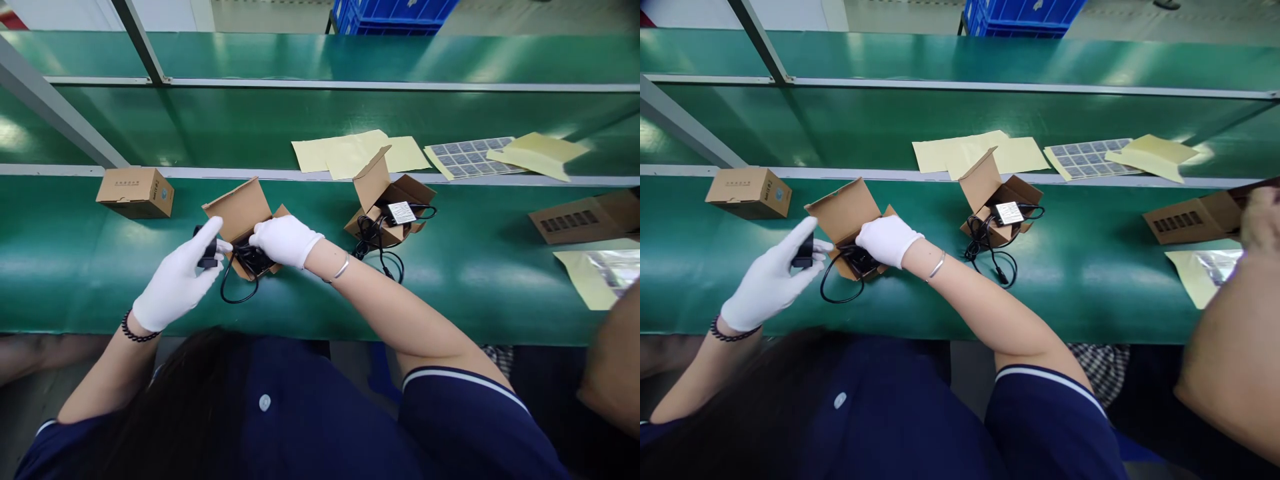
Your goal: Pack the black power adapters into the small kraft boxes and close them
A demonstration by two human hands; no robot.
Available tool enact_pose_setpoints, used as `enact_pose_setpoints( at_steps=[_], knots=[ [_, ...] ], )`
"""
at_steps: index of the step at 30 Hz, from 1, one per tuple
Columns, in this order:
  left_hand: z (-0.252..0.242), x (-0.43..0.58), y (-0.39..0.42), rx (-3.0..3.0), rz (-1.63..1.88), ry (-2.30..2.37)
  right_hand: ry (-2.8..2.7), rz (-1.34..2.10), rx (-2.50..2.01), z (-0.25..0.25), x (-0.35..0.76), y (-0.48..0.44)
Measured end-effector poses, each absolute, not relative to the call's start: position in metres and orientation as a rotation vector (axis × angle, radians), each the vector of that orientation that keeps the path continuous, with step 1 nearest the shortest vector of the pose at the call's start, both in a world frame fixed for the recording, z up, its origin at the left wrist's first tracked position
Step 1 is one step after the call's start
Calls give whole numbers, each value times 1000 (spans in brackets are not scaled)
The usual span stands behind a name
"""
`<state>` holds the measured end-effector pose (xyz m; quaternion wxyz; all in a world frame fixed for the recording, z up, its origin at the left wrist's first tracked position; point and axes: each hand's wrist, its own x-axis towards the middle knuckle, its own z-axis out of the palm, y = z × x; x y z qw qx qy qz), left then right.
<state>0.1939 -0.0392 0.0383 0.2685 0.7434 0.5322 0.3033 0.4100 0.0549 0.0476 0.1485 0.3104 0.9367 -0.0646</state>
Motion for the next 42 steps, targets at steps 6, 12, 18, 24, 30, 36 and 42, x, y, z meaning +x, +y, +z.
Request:
enact_pose_setpoints(
  at_steps=[6, 12, 18, 24, 30, 36, 42],
  knots=[
    [44, 208, -35, 2304, 465, 1541, 2687, -332, 985, 31, 406, 60],
    [57, 240, -10, 2456, -47, 1701, 2777, -799, 1197, 63, 435, 50],
    [58, 253, 6, 2427, -174, 1825, 2871, -560, 1367, 50, 437, 41],
    [67, 237, 0, 2445, -125, 1773, 2724, -271, 1169, 45, 430, 55],
    [57, 251, 6, 2348, -59, 1871, 2817, -675, 1143, 69, 443, 33],
    [57, 249, 7, 2315, -22, 1829, 2776, -634, 1294, 59, 445, 37],
    [63, 244, 5, 2208, -136, 2006, 2965, -710, 1137, 66, 440, 31]
  ],
)
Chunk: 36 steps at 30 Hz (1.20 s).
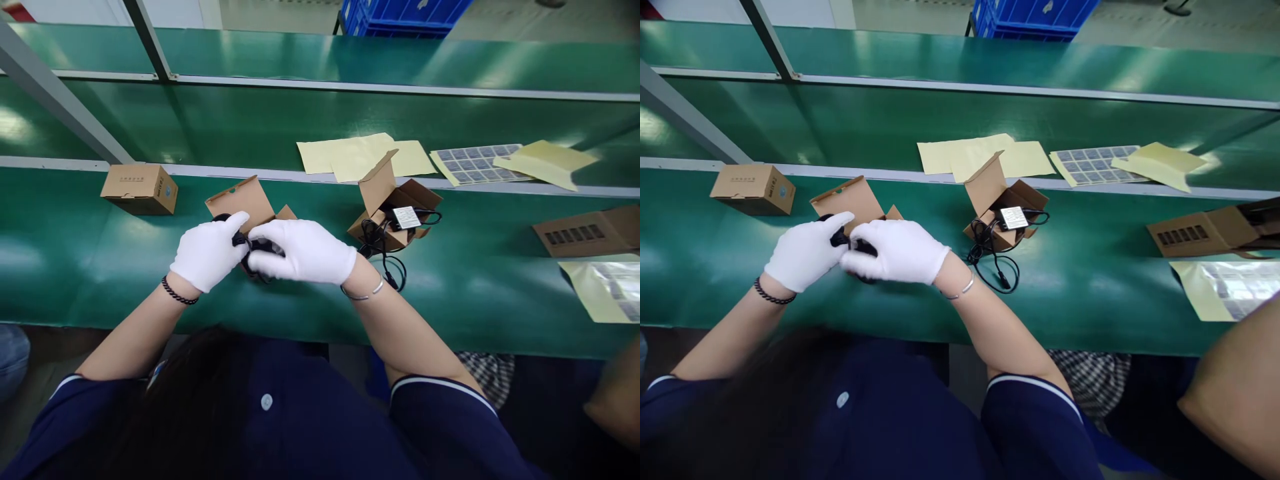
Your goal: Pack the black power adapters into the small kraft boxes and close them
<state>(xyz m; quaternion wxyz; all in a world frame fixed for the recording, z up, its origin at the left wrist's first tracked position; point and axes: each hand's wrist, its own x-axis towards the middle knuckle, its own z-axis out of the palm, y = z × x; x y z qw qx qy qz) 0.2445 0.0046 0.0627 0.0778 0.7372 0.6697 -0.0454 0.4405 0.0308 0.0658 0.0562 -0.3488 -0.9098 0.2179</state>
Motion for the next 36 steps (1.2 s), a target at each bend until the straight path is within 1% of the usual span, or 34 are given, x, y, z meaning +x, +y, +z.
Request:
enact_pose_setpoints(
  at_steps=[6, 11, 15, 18, 20, 24, 27, 30, 33, 36],
  knots=[
    [65, 248, 8, 2279, -283, 1975, -2772, 481, -1204, 61, 435, 28],
    [69, 247, 9, 2253, -339, 1963, -2847, 503, -1041, 65, 432, 25],
    [72, 251, 13, 2273, -401, 1925, -2922, 389, -1063, 63, 425, 8],
    [72, 251, 13, 2326, -405, 1907, -2853, 365, -1153, 58, 431, 24],
    [72, 249, 11, 2365, -427, 1897, -2837, 288, -1240, 54, 437, 42],
    [72, 250, -1, 2497, -507, 1820, -3086, 117, -1220, 43, 436, 64],
    [74, 257, -8, 2649, -499, 1777, -3043, 38, -1329, 36, 425, 62],
    [77, 268, -3, 2690, -577, 1612, -2995, 119, -1470, 38, 420, 58],
    [80, 279, 11, 2652, -735, 1442, -3027, 264, -1425, 51, 426, 54],
    [78, 290, 22, 2681, -836, 1387, -3027, 439, -1376, 63, 429, 48]
  ],
)
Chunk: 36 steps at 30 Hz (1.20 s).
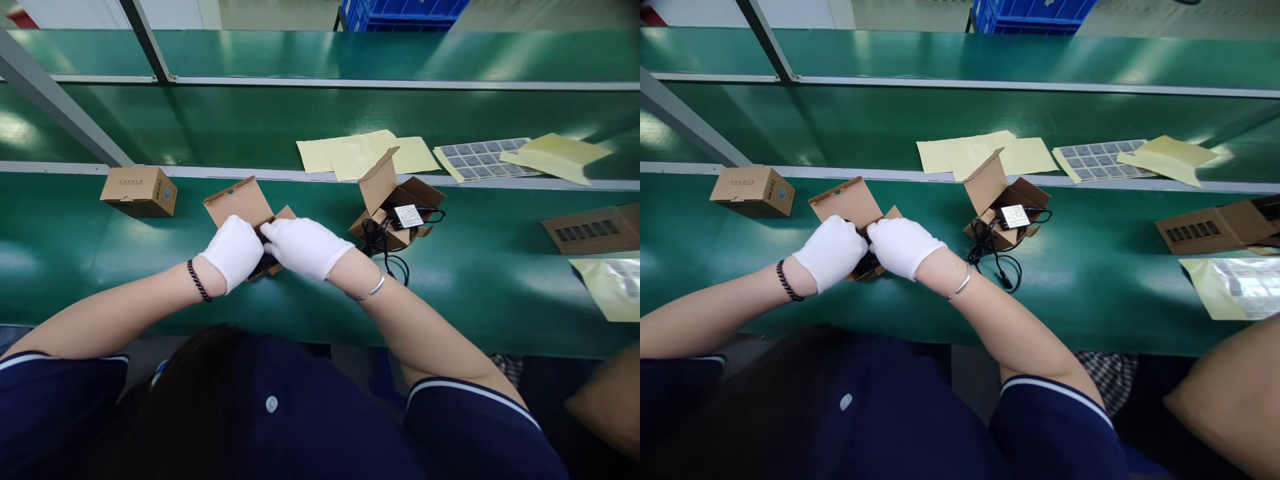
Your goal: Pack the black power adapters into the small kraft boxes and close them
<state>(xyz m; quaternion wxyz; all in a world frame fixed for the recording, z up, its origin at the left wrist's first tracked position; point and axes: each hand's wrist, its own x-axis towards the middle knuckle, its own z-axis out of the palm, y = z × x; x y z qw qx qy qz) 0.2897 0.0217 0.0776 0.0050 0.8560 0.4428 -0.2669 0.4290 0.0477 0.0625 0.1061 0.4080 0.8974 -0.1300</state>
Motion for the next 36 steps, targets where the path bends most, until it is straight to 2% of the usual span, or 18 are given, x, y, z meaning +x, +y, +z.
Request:
enact_pose_setpoints(
  at_steps=[3, 6, 12, 14, 19, 23, 26, 30, 36],
  knots=[
    [75, 292, 26, 2697, -899, 1366, 2529, -480, 1153, 61, 417, 48],
    [76, 275, 26, 2695, -778, 1356, 2476, -553, 1143, 50, 400, 58],
    [73, 225, 17, 2344, 242, 1622, 2463, -549, 1102, 57, 402, 62],
    [71, 222, 15, 2128, 411, 1721, 2551, -528, 1152, 69, 415, 57],
    [74, 238, 20, 2040, 356, 1577, 2874, -588, 1371, 86, 443, 50],
    [72, 251, 33, 2052, 257, 1512, 2944, -747, 1426, 67, 444, 51],
    [68, 253, 31, 2089, 156, 1480, 2737, -566, 1645, 44, 437, 54],
    [67, 254, 7, 2355, 225, 1792, 2570, -397, 1979, 27, 432, 59],
    [74, 281, -1, 2535, -361, 1486, 2496, -1043, 2174, 31, 440, 68]
  ],
)
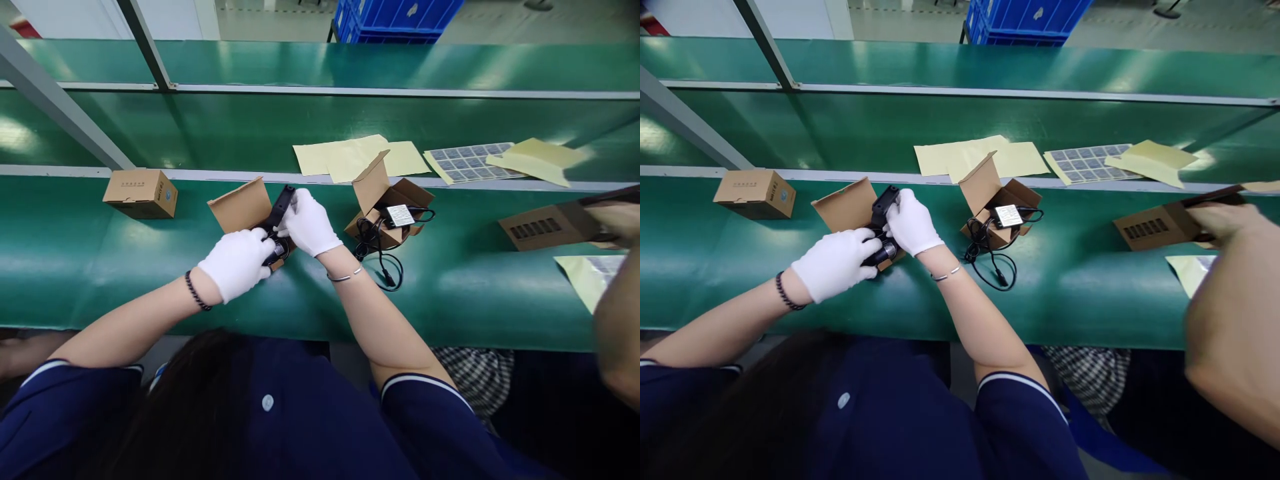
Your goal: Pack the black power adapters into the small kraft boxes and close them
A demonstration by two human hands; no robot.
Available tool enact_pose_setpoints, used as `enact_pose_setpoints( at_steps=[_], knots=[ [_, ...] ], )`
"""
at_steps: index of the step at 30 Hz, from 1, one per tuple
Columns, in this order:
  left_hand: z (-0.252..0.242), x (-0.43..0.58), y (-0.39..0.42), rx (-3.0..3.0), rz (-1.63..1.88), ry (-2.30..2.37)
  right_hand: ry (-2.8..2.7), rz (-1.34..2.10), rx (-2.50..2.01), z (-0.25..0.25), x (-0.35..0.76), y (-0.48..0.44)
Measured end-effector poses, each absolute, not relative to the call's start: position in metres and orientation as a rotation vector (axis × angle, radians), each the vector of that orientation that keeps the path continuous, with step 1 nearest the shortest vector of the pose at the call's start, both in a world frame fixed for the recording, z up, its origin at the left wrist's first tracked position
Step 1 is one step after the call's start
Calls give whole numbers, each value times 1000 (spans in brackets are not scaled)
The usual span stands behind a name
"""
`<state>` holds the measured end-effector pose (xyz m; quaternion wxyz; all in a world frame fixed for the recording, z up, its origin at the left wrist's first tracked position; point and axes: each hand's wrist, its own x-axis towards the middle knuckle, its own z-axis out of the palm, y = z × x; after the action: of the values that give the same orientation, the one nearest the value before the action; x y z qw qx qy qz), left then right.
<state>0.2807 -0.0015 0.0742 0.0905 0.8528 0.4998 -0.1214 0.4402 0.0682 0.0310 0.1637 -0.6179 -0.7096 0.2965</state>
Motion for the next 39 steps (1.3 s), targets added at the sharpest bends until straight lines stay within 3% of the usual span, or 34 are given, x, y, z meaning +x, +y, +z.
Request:
enact_pose_setpoints(
  at_steps=[4, 9, 16, 25, 31, 34, 39],
  knots=[
    [76, 289, 29, 2458, -496, 1435, -1979, 824, -1789, 28, 444, 69],
    [70, 275, 50, 2424, -506, 1143, -1964, 996, -1495, 11, 454, 70],
    [57, 281, 31, 2488, -413, 1428, -2203, 810, -1262, -4, 470, 81],
    [54, 280, 36, 2388, -326, 1582, -1685, 1275, -1046, 4, 479, 53],
    [61, 296, 42, 2350, -476, 1627, -1803, 948, -1339, 32, 469, 48],
    [56, 302, 41, 2277, -373, 1684, -1990, 744, -1603, 40, 458, 50],
    [43, 278, 28, 2476, -407, 1384, -2368, 656, -1773, 36, 442, 48]
  ],
)
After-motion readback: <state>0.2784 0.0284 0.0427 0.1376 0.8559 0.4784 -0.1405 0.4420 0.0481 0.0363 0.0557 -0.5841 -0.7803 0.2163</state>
